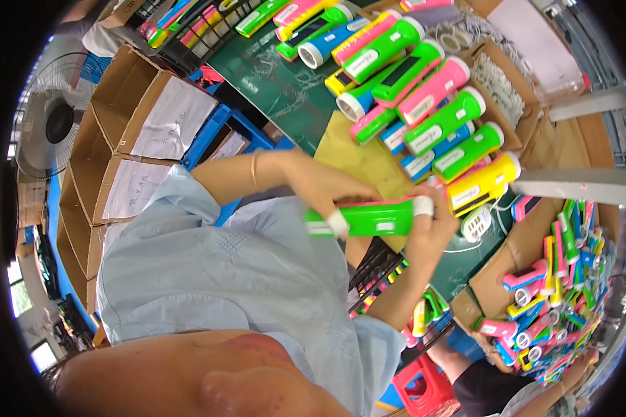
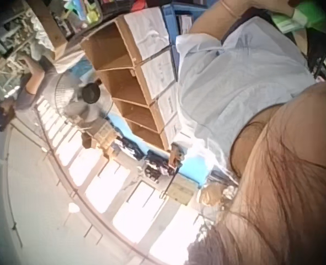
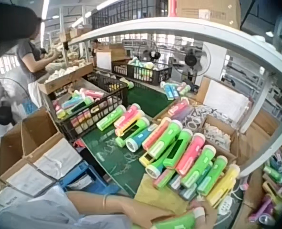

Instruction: Testing the light functionality of multiple hand-held flashlights at an assembly or quality control station.

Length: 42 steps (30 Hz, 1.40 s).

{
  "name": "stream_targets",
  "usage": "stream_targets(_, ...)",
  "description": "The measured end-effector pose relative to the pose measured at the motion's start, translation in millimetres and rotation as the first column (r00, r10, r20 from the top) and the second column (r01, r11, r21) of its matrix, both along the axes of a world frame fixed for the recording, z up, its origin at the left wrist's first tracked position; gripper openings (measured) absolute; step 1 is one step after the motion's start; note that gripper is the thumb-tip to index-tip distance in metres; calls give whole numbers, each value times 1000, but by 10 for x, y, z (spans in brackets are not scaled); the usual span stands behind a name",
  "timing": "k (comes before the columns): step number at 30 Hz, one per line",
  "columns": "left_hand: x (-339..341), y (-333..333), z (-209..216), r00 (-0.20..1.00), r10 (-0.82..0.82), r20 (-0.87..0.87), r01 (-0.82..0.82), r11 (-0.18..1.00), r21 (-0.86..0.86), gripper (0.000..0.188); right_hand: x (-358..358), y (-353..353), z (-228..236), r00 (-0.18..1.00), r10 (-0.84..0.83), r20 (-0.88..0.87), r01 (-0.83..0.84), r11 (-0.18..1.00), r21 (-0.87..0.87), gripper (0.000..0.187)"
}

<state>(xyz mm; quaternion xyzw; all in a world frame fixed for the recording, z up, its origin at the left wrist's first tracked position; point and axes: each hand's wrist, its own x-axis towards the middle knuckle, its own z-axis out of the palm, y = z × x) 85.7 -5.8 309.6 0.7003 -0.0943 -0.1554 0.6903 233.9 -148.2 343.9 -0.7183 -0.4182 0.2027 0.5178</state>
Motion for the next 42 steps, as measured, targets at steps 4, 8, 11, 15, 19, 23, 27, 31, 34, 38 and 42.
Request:
stream_targets(4, 88, -248, -96, 927, 368, -75, -375, 919, -122, 49, -58, 43, -298, 937, -107, 332, 88, 993, 73, 23)
stream_targets(8, 195, -158, 0, 816, 435, -381, -574, 534, -621, 37, -4, -49, -336, 982, -177, -68, 178, 984, 12, 22)
stream_targets(11, 287, -66, 75, 814, 390, -431, -580, 495, -647, 33, -86, -133, -421, 990, -119, -73, 122, 992, 32, 22)
stream_targets(15, 372, -65, 58, 815, 280, -507, -579, 425, -696, 34, -197, -224, -624, 972, -212, -104, 212, 977, -14, 30)
stream_targets(19, 411, -121, -8, 754, 415, -509, -655, 434, -618, 27, -182, -295, -677, 959, -179, -220, 201, 977, 79, 33)
stream_targets(23, 468, 52, 62, 732, 627, -268, -654, 535, -534, 34, -41, -343, -547, 961, -166, -220, 174, 985, 15, 25)
stream_targets(27, 608, 447, 240, 431, 808, 401, -887, 461, 26, 88, 96, -309, -438, 890, -234, -392, 304, 944, 126, 23)
stream_targets(31, 757, 576, 336, 119, 748, 653, -978, -27, 209, 73, 128, -179, -378, 897, -211, -388, 300, 936, 185, 20)
stream_targets(34, 729, 600, 381, 250, 935, 252, -967, 227, 119, 86, 86, -83, -302, 895, -155, -418, 258, 945, 201, 17)
stream_targets(38, 482, 520, 362, 850, 486, -204, -473, 533, -701, 41, -66, 42, -167, 989, -60, -138, 93, 966, 243, 11)
stream_targets(42, 392, 190, 260, 691, 686, -225, -660, 473, -584, 40, -255, 247, -20, 773, -131, 620, 6, 980, 199, 10)
